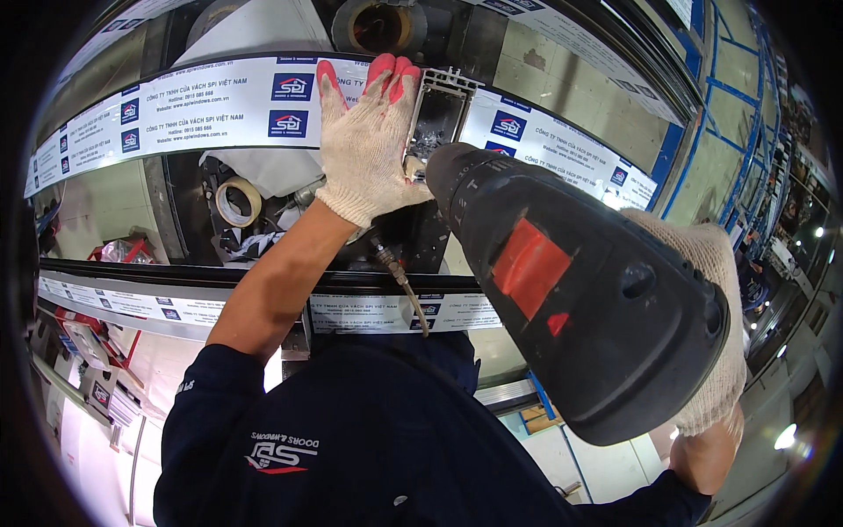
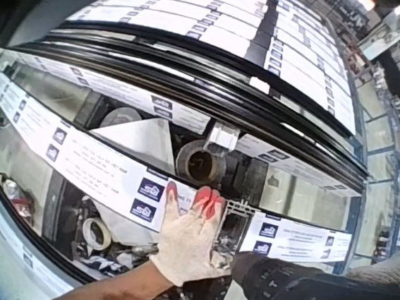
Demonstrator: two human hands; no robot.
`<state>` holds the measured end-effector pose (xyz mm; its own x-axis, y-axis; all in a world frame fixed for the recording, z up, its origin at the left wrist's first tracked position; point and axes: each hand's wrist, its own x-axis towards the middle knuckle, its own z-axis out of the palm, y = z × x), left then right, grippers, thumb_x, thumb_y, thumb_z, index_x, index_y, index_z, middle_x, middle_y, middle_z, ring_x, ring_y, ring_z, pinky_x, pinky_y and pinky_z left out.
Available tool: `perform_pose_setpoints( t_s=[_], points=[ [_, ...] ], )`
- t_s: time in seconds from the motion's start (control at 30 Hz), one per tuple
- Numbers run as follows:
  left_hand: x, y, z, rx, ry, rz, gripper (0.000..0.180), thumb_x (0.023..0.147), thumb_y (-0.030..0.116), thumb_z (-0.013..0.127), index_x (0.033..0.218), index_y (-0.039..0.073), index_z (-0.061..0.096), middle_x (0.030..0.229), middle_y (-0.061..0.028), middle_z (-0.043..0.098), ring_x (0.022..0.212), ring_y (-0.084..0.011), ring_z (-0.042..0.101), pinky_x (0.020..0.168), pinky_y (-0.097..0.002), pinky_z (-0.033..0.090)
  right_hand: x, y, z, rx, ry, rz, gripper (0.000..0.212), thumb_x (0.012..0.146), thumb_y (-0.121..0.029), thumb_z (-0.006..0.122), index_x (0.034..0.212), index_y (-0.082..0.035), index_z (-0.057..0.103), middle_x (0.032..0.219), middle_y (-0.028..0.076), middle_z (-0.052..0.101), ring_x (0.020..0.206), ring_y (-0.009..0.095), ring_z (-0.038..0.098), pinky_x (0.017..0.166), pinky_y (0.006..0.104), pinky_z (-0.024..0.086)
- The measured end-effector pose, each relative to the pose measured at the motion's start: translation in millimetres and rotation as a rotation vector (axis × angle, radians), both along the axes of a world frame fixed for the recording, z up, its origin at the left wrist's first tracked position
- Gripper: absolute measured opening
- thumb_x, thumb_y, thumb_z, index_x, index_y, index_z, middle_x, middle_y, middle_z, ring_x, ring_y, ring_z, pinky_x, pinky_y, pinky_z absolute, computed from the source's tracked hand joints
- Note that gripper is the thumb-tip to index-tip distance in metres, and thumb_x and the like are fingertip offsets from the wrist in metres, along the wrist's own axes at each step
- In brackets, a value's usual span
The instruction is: Assemble and secure metal components for window frames using pneumatic tools and drills.
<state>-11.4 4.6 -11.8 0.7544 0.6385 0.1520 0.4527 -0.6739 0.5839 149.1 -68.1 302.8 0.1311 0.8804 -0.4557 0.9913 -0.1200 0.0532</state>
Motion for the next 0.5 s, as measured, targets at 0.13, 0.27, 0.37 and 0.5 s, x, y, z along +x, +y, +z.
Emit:
perform_pose_setpoints(
  t_s=[0.13,0.27,0.37,0.5],
  points=[
    [-11,2,-5,0.056,0.080,-0.004,0.134,0.068,0.084,0.080,0.162,-0.005,0.046,0.158,-0.0253,0.059,0.151,-0.0306,0.055,0.131,-0.0753,0.013,0,5,-11,-0.074,-0.006,-0.053,0.061,0.075,-0.020,0.097,0.129,-0.003,0.074,0.105,0.017,0.077,0.092,0.039,0.075,0.085,0.0444,0.060],
    [-8,3,-2,0.063,0.078,-0.001,0.133,0.068,0.084,0.080,0.161,-0.005,0.048,0.158,-0.0250,0.059,0.151,-0.0305,0.055,0.131,-0.0737,0.014,3,3,0,-0.199,-0.012,-0.141,0.061,0.076,-0.021,0.097,0.129,-0.003,0.073,0.108,0.015,0.078,0.095,0.039,0.076,0.088,0.0443,0.060],
    [-12,2,-4,0.074,0.106,0.018,0.132,0.068,0.084,0.081,0.160,-0.006,0.049,0.158,-0.0247,0.059,0.152,-0.0300,0.054,0.132,-0.0729,0.015,9,-1,3,-0.227,0.051,-0.098,0.058,0.077,-0.020,0.096,0.129,-0.005,0.074,0.112,0.013,0.078,0.097,0.038,0.076,0.091,0.0439,0.060],
    [-4,3,3,0.057,0.100,-0.025,0.131,0.067,0.083,0.082,0.159,-0.005,0.050,0.158,-0.0238,0.060,0.152,-0.0297,0.055,0.132,-0.0721,0.015,3,6,-5,-0.192,0.033,-0.089,0.056,0.079,-0.020,0.094,0.128,-0.005,0.074,0.111,0.013,0.078,0.097,0.037,0.076,0.090,0.0436,0.060]
  ],
)
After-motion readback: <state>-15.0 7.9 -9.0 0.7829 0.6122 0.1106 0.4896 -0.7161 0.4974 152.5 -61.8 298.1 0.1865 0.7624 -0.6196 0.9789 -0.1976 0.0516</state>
